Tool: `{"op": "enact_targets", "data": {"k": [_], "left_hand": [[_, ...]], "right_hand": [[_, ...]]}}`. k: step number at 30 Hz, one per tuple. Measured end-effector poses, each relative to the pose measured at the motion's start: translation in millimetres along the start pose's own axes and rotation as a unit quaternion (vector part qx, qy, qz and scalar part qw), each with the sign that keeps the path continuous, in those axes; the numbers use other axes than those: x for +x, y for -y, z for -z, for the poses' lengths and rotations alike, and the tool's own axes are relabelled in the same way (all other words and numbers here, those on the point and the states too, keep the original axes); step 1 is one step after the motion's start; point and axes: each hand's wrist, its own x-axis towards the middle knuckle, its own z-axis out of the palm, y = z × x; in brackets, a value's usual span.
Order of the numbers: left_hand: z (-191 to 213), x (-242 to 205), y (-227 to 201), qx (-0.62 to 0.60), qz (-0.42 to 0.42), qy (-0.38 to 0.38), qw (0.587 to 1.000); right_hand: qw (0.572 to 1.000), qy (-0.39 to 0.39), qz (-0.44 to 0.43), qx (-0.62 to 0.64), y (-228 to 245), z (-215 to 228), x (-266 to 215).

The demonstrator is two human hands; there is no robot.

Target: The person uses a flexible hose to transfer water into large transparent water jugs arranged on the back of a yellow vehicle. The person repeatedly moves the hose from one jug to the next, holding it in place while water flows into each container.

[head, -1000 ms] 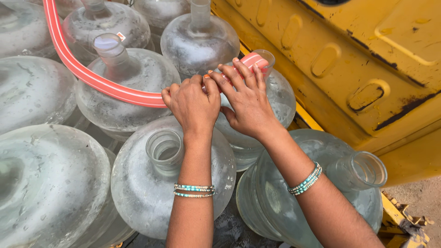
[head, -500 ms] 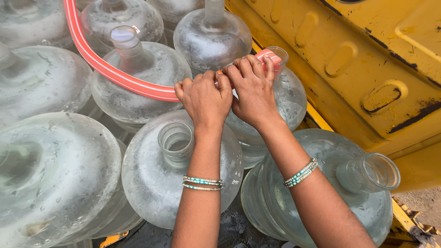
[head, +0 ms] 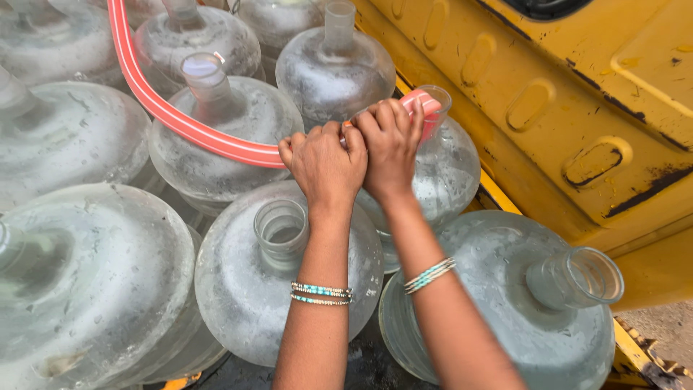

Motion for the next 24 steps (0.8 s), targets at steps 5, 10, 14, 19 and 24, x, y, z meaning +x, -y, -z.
{"op": "enact_targets", "data": {"k": [5, 10, 14, 19, 24], "left_hand": [[0, 1, -2, -0.003, 0.014, 0.014, 1.0], [0, 1, 0, -0.003, 0.006, 0.012, 1.0], [1, 0, 0, -0.006, 0.0, 0.006, 1.0], [-1, 0, 1, -0.003, 0.018, 0.025, 1.0], [0, 2, -1, 0.004, 0.011, 0.006, 1.0]], "right_hand": [[0.997, -0.066, -0.047, -0.016, 6, -22, -8], [0.997, -0.068, -0.036, -0.003, 0, -23, -12], [0.996, -0.075, -0.039, -0.013, 7, -21, -15], [0.998, -0.022, -0.053, -0.027, 10, -17, -15], [0.999, -0.008, 0.002, -0.037, 6, -7, -7]]}}
